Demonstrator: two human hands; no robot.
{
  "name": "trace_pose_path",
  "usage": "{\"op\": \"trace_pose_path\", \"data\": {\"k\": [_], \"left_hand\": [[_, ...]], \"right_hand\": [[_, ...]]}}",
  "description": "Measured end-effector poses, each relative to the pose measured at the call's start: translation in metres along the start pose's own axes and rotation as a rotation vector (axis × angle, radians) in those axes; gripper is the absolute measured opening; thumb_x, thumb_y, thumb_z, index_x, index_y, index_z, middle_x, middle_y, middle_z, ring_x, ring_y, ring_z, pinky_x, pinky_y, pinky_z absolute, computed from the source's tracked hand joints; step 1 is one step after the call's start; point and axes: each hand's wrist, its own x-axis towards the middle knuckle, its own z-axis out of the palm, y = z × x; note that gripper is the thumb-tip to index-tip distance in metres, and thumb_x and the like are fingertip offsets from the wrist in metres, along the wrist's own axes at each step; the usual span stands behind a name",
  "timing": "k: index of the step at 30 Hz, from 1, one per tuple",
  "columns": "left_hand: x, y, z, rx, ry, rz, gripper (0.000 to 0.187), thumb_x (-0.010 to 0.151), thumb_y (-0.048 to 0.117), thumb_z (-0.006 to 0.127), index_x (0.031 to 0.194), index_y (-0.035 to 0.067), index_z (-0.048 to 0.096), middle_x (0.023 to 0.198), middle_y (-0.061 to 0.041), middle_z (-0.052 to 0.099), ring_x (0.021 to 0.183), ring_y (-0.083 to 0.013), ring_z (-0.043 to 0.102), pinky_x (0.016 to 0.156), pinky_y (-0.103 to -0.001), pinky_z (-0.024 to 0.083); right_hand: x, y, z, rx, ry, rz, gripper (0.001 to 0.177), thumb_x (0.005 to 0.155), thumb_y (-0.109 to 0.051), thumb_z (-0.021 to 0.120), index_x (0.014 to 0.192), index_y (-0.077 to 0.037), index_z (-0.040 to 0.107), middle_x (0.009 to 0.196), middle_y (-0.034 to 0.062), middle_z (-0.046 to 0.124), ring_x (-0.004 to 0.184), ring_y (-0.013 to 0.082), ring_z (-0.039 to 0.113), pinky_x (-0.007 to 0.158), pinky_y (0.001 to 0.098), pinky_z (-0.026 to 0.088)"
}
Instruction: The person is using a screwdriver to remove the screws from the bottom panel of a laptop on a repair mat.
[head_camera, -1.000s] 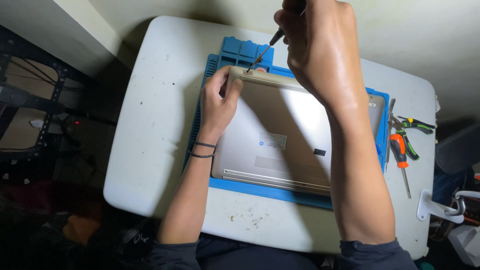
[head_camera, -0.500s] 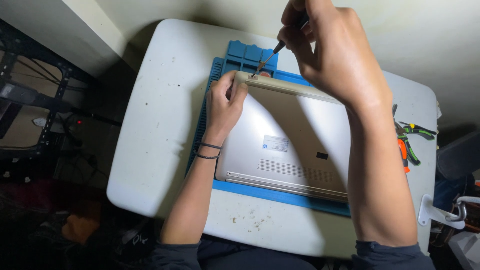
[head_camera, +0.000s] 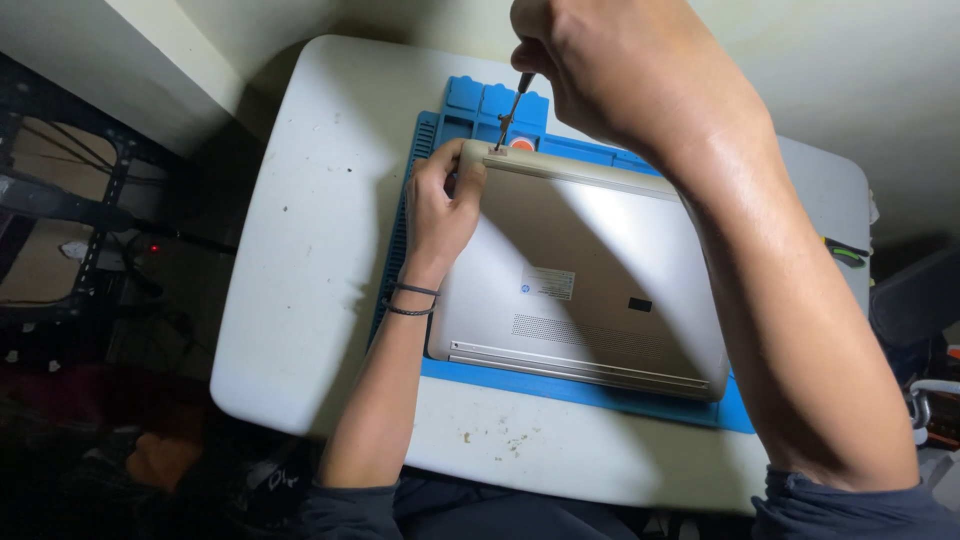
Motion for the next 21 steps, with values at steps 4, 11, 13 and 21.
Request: {"op": "trace_pose_path", "data": {"k": [4,11,13,21], "left_hand": [[0.001,0.004,-0.001,0.007,-0.004,0.011,0.017,0.094,0.022,0.053,0.081,0.013,0.053,0.066,0.004,0.040,0.062,-0.0146,0.035,0.057,-0.032,0.033],[-0.002,0.005,-0.002,-0.003,0.003,-0.009,0.013,0.092,0.020,0.054,0.083,0.011,0.058,0.065,0.004,0.045,0.061,-0.0135,0.039,0.056,-0.032,0.035],[0.000,0.004,-0.001,-0.020,0.002,0.007,0.014,0.092,0.020,0.054,0.088,0.010,0.063,0.067,0.004,0.051,0.062,-0.0125,0.041,0.057,-0.031,0.037],[-0.006,-0.018,0.012,0.260,-0.019,-0.159,0.041,0.090,0.029,0.051,0.117,0.003,0.065,0.080,-0.011,0.061,0.090,-0.0324,0.050,0.075,-0.047,0.045]], "right_hand": [[-0.009,0.003,-0.006,-0.004,0.020,-0.046,0.022,0.114,-0.014,0.067,0.094,-0.007,0.068,0.076,0.0133,0.061,0.061,0.0332,0.053,0.053,0.0444,0.036],[-0.022,0.003,-0.013,0.123,0.015,-0.016,0.015,0.097,0.007,0.060,0.090,-0.007,0.059,0.077,0.0151,0.047,0.063,0.0330,0.038,0.052,0.0454,0.025],[-0.022,0.009,-0.006,0.074,0.030,-0.005,0.019,0.103,0.004,0.064,0.090,-0.008,0.058,0.076,0.0154,0.045,0.063,0.0323,0.036,0.052,0.0446,0.024],[-0.063,0.001,-0.010,0.473,0.241,0.059,0.023,0.097,0.022,0.057,0.109,0.006,0.070,0.099,0.0170,0.072,0.083,0.0309,0.065,0.074,0.0395,0.047]]}}
